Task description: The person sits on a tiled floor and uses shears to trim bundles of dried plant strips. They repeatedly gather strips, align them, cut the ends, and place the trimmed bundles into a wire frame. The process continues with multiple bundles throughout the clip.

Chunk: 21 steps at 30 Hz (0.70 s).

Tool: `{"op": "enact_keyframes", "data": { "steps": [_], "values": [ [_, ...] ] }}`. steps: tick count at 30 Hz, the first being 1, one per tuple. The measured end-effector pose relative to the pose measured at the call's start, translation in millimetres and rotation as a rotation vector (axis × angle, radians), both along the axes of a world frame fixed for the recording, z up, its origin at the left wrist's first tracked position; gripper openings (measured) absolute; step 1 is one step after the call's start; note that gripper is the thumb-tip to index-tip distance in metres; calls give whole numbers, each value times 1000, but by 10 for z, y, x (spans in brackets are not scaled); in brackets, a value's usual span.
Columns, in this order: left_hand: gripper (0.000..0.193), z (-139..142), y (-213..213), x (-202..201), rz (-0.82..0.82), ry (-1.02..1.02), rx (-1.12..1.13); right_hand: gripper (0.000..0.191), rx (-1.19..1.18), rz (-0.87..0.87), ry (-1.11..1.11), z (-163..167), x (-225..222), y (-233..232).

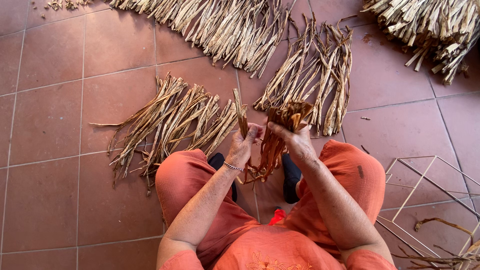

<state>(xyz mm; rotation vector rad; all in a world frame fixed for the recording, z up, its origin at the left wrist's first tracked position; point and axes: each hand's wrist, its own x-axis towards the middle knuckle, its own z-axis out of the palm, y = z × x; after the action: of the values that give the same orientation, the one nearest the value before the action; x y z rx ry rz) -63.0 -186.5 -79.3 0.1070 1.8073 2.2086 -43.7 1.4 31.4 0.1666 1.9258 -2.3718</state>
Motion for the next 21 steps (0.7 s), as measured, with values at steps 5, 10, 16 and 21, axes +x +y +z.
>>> {"op": "enact_keyframes", "data": {
  "steps": [5,10,16,21],
  "values": [
    [29,-6,37,58,-22,127,-3,29,72,55,-11,-91,37,-150],
    [31,121,123,106,-91,27,338,29,10,65,52,-266,17,-265],
    [40,415,30,107,-186,266,-202,26,51,4,-80,-221,-12,-146],
    [60,754,23,140,-251,473,-124,38,14,21,-31,10,7,26]
  ]
}}
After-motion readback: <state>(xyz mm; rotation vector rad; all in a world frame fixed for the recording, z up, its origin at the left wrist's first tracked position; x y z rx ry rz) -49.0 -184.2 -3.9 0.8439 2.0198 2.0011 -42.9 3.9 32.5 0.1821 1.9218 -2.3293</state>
